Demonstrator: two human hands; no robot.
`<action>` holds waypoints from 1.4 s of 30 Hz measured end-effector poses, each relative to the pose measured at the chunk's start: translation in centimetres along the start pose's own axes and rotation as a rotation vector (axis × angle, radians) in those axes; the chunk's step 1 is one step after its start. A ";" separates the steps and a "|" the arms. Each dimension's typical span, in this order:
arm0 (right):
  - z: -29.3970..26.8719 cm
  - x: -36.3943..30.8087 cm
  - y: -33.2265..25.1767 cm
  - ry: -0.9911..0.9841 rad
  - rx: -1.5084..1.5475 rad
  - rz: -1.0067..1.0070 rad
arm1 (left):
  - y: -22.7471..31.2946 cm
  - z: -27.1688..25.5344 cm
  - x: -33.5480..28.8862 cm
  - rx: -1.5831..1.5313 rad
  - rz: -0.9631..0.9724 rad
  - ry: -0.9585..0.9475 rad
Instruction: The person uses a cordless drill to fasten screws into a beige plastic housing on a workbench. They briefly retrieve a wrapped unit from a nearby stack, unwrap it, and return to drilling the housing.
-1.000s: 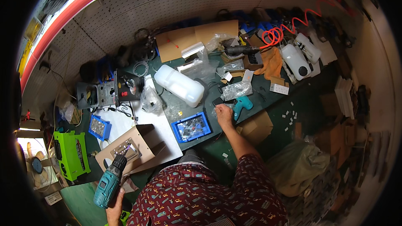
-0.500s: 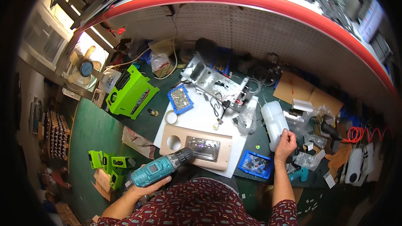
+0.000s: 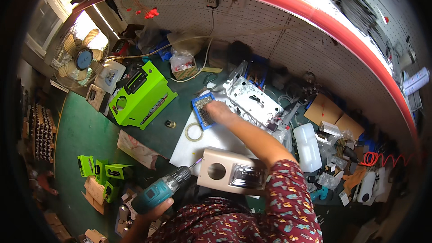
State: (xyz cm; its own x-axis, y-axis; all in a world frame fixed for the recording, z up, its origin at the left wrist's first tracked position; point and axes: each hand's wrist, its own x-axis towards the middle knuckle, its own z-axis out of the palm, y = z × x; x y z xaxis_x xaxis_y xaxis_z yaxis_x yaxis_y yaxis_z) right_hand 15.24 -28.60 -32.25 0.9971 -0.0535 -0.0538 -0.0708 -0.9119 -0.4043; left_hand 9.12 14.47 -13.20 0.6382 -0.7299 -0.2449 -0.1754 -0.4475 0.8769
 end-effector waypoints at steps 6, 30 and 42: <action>5.9 4.9 0.9 -0.226 -0.322 0.087 | -4.1 -2.2 -2.1 -0.187 -0.228 0.135; -10.7 -21.1 -7.3 0.105 1.723 0.647 | -0.3 2.5 0.6 -0.080 0.058 -0.044; -5.3 -29.1 -12.7 0.383 2.416 0.476 | 3.9 6.5 0.9 -0.054 0.101 -0.146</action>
State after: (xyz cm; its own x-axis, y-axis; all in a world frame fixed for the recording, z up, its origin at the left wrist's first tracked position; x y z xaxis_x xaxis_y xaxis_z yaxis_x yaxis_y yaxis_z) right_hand -12.79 -17.58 -20.75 0.8555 -0.2998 -0.4221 0.1878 0.9395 -0.2866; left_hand 4.12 8.71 -12.65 0.5034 -0.8385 -0.2085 -0.1896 -0.3426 0.9201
